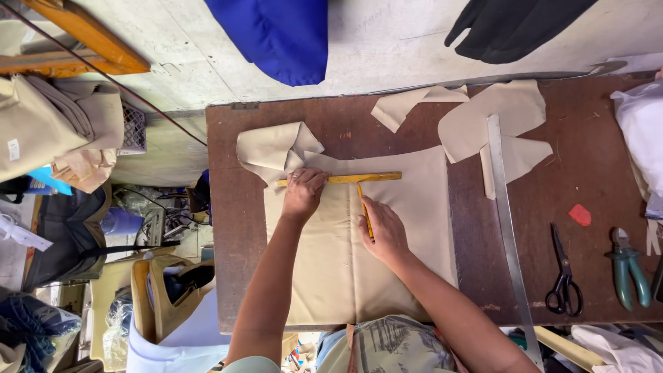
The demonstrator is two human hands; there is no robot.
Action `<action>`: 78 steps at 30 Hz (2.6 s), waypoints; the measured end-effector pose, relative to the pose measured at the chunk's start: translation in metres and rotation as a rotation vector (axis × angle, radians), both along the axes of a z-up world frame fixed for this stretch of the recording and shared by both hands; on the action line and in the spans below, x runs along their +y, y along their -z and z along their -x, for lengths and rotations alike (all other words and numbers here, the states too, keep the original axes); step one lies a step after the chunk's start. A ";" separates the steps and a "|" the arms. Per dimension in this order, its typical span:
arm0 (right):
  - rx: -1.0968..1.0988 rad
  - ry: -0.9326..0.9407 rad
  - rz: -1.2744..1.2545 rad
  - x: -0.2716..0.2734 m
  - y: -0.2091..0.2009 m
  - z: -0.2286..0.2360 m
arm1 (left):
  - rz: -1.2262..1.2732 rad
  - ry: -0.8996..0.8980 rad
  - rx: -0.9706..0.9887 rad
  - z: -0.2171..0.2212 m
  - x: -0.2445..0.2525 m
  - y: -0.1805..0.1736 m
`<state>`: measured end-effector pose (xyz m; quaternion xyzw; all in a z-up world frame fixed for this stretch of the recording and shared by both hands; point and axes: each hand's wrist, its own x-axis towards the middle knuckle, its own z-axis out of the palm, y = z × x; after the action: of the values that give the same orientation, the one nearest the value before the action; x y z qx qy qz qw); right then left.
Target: The person cuts a piece of beige fabric using scissors on a wooden table. They then unfold a larger piece of fabric, smooth it out, and use a ruler and pencil to draw lines on it.
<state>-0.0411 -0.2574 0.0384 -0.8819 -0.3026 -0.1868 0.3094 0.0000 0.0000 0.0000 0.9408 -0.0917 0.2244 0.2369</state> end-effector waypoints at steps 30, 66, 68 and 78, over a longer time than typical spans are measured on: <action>0.858 0.969 0.687 -0.326 -0.028 0.194 | -0.069 -0.476 0.518 0.064 -0.062 -0.039; 0.776 0.407 -0.118 -0.174 0.001 0.311 | -0.182 0.078 0.342 0.204 -0.189 -0.064; 0.618 0.397 -0.112 -0.159 0.013 0.310 | -0.255 0.065 0.281 0.181 -0.187 -0.070; 0.626 0.360 -0.021 -0.137 0.026 0.313 | -0.590 0.150 0.708 0.119 -0.177 -0.094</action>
<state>-0.3537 -0.3942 0.0122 -0.9324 -0.0311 0.0380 0.3582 -0.1191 -0.1768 0.0945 0.9774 -0.1331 -0.1639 -0.0087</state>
